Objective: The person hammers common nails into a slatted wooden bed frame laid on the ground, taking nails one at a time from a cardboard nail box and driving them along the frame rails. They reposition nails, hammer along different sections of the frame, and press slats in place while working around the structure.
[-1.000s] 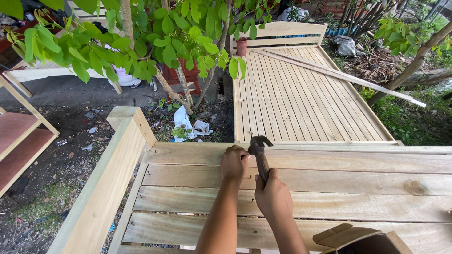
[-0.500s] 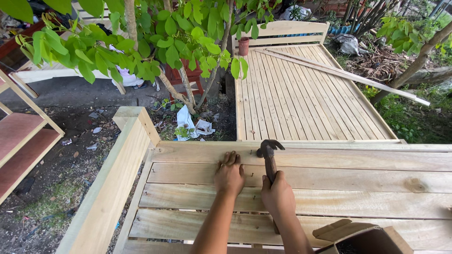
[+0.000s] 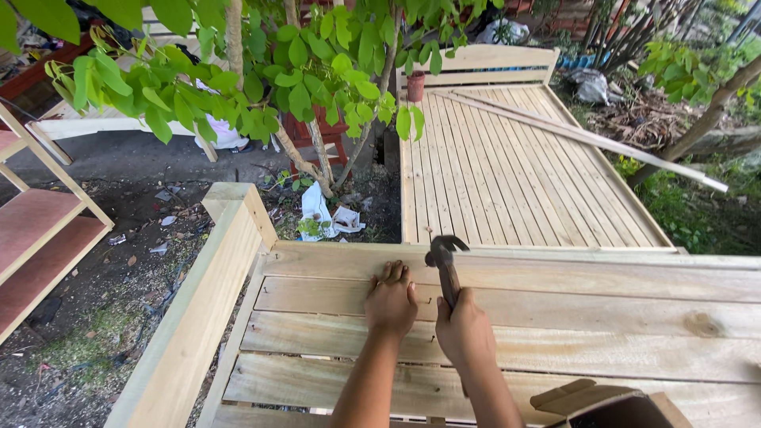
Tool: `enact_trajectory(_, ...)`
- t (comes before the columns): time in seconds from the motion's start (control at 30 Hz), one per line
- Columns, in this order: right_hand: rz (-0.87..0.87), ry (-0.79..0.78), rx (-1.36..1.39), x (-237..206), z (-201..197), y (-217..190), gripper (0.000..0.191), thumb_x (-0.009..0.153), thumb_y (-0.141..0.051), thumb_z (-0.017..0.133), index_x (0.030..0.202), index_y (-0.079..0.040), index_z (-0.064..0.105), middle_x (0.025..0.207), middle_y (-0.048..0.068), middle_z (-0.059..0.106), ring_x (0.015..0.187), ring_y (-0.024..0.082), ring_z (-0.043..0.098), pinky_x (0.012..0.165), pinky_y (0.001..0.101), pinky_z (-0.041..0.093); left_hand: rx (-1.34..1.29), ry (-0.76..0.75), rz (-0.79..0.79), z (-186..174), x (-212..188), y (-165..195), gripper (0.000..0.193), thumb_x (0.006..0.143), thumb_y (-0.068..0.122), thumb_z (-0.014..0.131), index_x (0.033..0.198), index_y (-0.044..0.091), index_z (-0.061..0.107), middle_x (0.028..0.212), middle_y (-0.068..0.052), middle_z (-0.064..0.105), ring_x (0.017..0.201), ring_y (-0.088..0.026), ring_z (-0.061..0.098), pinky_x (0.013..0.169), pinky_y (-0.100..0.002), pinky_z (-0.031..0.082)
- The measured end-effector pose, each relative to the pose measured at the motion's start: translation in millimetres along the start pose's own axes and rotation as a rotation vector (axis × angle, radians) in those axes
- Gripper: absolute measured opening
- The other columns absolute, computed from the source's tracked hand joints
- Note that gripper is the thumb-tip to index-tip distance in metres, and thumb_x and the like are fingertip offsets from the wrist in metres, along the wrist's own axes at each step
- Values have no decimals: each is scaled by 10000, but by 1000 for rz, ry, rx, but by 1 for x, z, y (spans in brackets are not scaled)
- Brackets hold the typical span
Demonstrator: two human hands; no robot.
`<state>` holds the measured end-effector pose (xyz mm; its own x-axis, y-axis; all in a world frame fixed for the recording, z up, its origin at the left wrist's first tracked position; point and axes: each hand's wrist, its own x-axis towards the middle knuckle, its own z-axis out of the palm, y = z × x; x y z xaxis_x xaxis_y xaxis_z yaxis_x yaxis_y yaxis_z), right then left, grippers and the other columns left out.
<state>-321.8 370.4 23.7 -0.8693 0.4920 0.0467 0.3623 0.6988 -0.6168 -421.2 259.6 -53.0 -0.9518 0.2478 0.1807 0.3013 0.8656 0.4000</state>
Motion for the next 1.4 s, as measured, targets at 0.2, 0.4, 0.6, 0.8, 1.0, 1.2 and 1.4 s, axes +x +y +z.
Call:
enact_trajectory(0.2,91,-18,47,-23,9,24,363,976,-404,564,1062,-55,516,817,302,712,823,528,681,729,615,517,-5,-7,9,-15,-9,4,465,1005,301,482,1440,151,546,1562,15,457,1477,-178,353,1208,-458,269)
enact_trajectory(0.4,176,0,11,-71,9,43,374,946,-422,573,1060,-73,505,847,284,722,853,515,682,751,605,523,-13,-11,6,-24,-11,8,478,1006,308,484,1454,147,525,1589,20,412,1490,-185,315,1217,-442,242)
enact_trajectory(0.6,249,-61,-5,-90,-4,48,380,967,-434,554,1089,-82,482,882,271,732,893,504,699,788,591,538,-162,-33,-47,-56,-43,25,447,976,164,519,1417,108,566,1590,-54,450,1475,-252,385,1185,-391,350)
enact_trajectory(0.8,212,-64,-28,-110,-17,37,350,976,-397,550,1111,-81,481,939,269,735,921,487,708,818,586,546,-251,58,-176,-83,-158,31,471,908,61,541,1375,115,580,1571,-100,463,1464,-304,411,1152,-447,392)
enact_trajectory(1.0,2,-47,-26,-160,-34,36,342,982,-337,563,1166,-62,477,950,279,726,908,491,700,790,586,552,-151,62,-322,-95,-295,49,618,848,92,610,1452,169,505,1598,-78,404,1477,-328,341,1171,-552,294)
enact_trajectory(1.2,-85,-54,14,-249,-91,52,503,931,-325,598,1359,-119,433,917,267,736,851,466,715,735,573,555,-198,122,-278,-116,-361,72,636,865,87,603,1486,175,501,1574,-121,396,1488,-361,320,1182,-569,275)
enact_trajectory(1.4,-168,117,71,-329,-199,122,437,882,-361,683,1259,-168,577,942,200,750,875,436,710,709,534,561,-385,269,12,-111,-407,129,585,879,-7,545,1459,48,493,1585,-233,406,1482,-434,353,1195,-540,327)
